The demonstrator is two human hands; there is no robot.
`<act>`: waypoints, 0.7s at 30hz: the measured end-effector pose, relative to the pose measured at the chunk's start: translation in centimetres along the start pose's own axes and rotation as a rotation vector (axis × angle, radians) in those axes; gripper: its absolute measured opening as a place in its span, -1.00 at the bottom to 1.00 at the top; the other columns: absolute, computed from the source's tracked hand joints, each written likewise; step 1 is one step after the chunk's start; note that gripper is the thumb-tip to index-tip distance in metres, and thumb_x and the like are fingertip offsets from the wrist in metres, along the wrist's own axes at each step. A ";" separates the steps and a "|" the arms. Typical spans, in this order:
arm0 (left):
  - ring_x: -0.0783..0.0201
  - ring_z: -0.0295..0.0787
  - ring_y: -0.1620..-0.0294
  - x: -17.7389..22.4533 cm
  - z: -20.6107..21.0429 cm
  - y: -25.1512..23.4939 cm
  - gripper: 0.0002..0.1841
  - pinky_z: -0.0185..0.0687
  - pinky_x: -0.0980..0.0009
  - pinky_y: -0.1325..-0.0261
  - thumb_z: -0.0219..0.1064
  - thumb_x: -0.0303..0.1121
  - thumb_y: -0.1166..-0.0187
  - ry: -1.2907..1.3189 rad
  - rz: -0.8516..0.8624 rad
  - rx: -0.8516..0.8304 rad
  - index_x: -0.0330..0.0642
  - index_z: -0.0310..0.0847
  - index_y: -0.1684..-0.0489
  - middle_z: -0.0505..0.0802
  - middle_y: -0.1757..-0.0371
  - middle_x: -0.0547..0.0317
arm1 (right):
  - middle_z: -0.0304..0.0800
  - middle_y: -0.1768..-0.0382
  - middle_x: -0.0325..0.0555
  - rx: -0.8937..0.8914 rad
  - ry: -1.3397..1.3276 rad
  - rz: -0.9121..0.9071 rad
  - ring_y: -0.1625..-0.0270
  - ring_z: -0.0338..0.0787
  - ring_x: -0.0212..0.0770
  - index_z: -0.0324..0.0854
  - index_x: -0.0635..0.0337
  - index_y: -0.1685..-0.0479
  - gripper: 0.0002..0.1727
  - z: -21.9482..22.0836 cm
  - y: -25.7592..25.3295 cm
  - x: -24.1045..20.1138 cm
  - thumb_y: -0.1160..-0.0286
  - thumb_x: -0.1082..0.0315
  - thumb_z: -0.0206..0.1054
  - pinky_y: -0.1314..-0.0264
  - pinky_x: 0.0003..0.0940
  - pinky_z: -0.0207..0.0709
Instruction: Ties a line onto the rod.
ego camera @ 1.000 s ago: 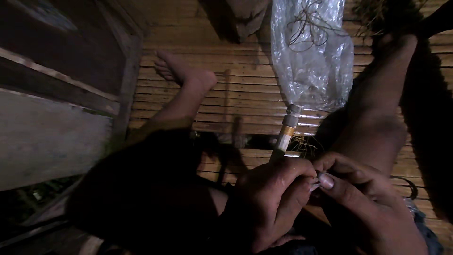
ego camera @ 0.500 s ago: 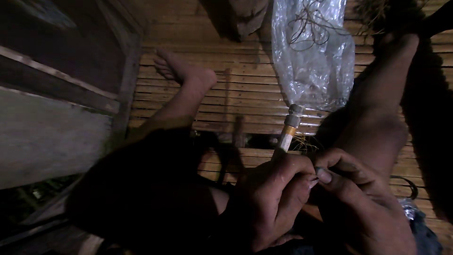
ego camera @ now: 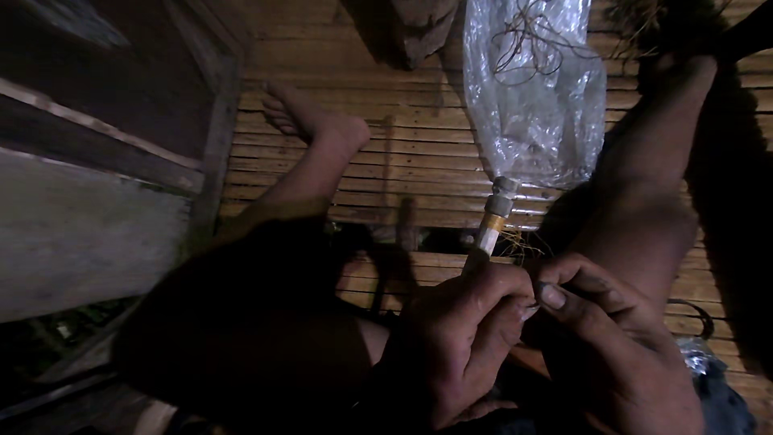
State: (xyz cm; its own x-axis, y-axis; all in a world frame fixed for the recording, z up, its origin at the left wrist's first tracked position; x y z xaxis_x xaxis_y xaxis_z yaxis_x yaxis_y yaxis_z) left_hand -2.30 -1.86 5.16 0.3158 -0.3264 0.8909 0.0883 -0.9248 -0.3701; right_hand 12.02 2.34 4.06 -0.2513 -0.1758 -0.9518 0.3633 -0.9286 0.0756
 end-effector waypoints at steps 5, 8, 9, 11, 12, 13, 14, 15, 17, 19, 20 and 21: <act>0.63 0.62 0.38 0.1 -0.1 0.1 -0.72 0.57 0.75 0.26 0.15 -0.26 -0.81 -0.044 0.011 -0.001 -0.32 0.64 0.12 0.74 0.37 0.17 | 0.66 0.41 -0.43 0.018 -0.006 0.020 0.40 0.62 -0.61 0.65 0.17 0.25 -0.88 -0.3 0.1 0.4 -0.62 0.47 0.22 0.28 -0.69 0.57; 0.62 0.61 0.40 0.2 -0.2 0.1 -0.74 0.56 0.75 0.27 0.14 -0.28 -0.82 -0.058 0.015 -0.014 -0.31 0.63 0.13 0.73 0.38 0.17 | 0.66 0.37 -0.43 -0.029 -0.033 -0.008 0.36 0.63 -0.60 0.66 0.12 0.20 -0.88 -0.5 0.2 1.0 -0.69 0.40 0.22 0.24 -0.66 0.61; 0.62 0.60 0.41 0.3 -0.2 0.1 -0.73 0.56 0.75 0.29 0.13 -0.27 -0.82 -0.053 0.007 -0.022 -0.30 0.62 0.13 0.72 0.39 0.17 | 0.65 0.35 -0.43 -0.058 -0.052 -0.028 0.34 0.64 -0.59 0.66 0.08 0.17 -0.88 -0.6 0.3 1.3 -0.71 0.36 0.21 0.24 -0.64 0.63; 0.58 0.59 0.46 0.4 -0.3 -0.2 -0.73 0.56 0.70 0.37 0.14 -0.27 -0.81 -0.041 -0.016 -0.026 -0.29 0.62 0.16 0.70 0.42 0.16 | 0.65 0.35 -0.40 -0.068 -0.071 -0.052 0.34 0.65 -0.56 0.65 0.08 0.16 -0.88 -0.6 0.4 1.6 -0.72 0.35 0.21 0.25 -0.61 0.64; 0.54 0.59 0.50 0.6 -0.4 -0.5 -0.74 0.55 0.66 0.40 0.16 -0.30 -0.77 -0.031 -0.018 -0.018 -0.33 0.63 0.20 0.70 0.46 0.13 | 0.64 0.35 -0.41 -0.068 -0.060 -0.058 0.34 0.64 -0.58 0.64 0.07 0.16 -0.88 -0.6 0.3 1.5 -0.72 0.34 0.21 0.25 -0.63 0.64; 0.55 0.57 0.49 0.6 -0.4 -0.6 -0.74 0.54 0.68 0.38 0.14 -0.29 -0.78 -0.040 -0.010 -0.029 -0.31 0.61 0.20 0.69 0.45 0.14 | 0.65 0.34 -0.42 -0.068 -0.036 -0.072 0.33 0.65 -0.59 0.65 0.06 0.16 -0.88 -0.6 0.3 1.4 -0.73 0.33 0.21 0.25 -0.64 0.64; 0.59 0.59 0.43 0.5 -0.6 -0.4 -0.71 0.56 0.72 0.30 0.10 -0.24 -0.83 -0.057 0.005 -0.057 -0.27 0.61 0.13 0.69 0.40 0.19 | 0.67 0.32 -0.42 -0.073 0.004 -0.094 0.30 0.66 -0.60 0.65 0.06 0.14 -0.87 -0.7 0.2 1.2 -0.73 0.32 0.21 0.23 -0.66 0.63; 0.60 0.60 0.41 0.5 -0.6 -0.2 -0.70 0.57 0.73 0.26 0.10 -0.21 -0.84 -0.071 0.023 -0.062 -0.25 0.62 0.10 0.70 0.38 0.20 | 0.69 0.27 -0.42 -0.077 0.053 -0.126 0.25 0.67 -0.60 0.66 0.07 0.11 -0.87 -0.7 0.2 1.0 -0.74 0.30 0.21 0.19 -0.67 0.62; 0.56 0.64 0.43 0.6 -0.6 -0.1 -0.71 0.59 0.69 0.28 0.13 -0.23 -0.83 -0.103 0.060 -0.043 -0.25 0.65 0.14 0.75 0.40 0.18 | 0.76 0.08 -0.44 -0.094 0.198 -0.235 0.07 0.72 -0.61 0.67 0.05 -0.03 -0.83 -0.9 0.3 0.5 -0.78 0.24 0.20 0.00 -0.68 0.63; 0.54 0.68 0.43 0.9 -0.4 -0.2 -0.71 0.60 0.67 0.29 0.11 -0.22 -0.83 -0.164 0.109 -0.016 -0.23 0.64 0.17 0.76 0.43 0.19 | 0.76 -0.10 -0.39 -0.119 0.366 -0.337 -0.14 0.72 -0.57 0.69 0.06 -0.14 -0.76 -0.8 0.5 -0.2 -0.78 0.16 0.22 -0.19 -0.63 0.64; 0.56 0.69 0.41 1.2 -0.4 -0.2 -0.69 0.62 0.69 0.28 0.09 -0.19 -0.84 -0.204 0.131 -0.003 -0.21 0.63 0.16 0.76 0.42 0.21 | 0.75 -0.19 -0.35 -0.146 0.433 -0.377 -0.26 0.71 -0.53 0.70 0.07 -0.13 -0.75 -0.7 0.7 -0.7 -0.76 0.15 0.25 -0.30 -0.60 0.63; 0.55 0.68 0.40 1.4 -0.4 -0.2 -0.69 0.61 0.70 0.27 0.09 -0.19 -0.85 -0.231 0.144 0.018 -0.21 0.61 0.18 0.73 0.43 0.20 | 0.74 -0.23 -0.31 -0.174 0.485 -0.411 -0.32 0.69 -0.50 0.71 0.07 -0.10 -0.76 -0.4 0.8 -1.1 -0.75 0.15 0.28 -0.36 -0.58 0.61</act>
Point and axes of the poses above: each hand's wrist, its own y-axis away from the middle knuckle, its own z-axis out of the palm, x = y × z, the point moved 4 cm from there along -y, towards the middle knuckle
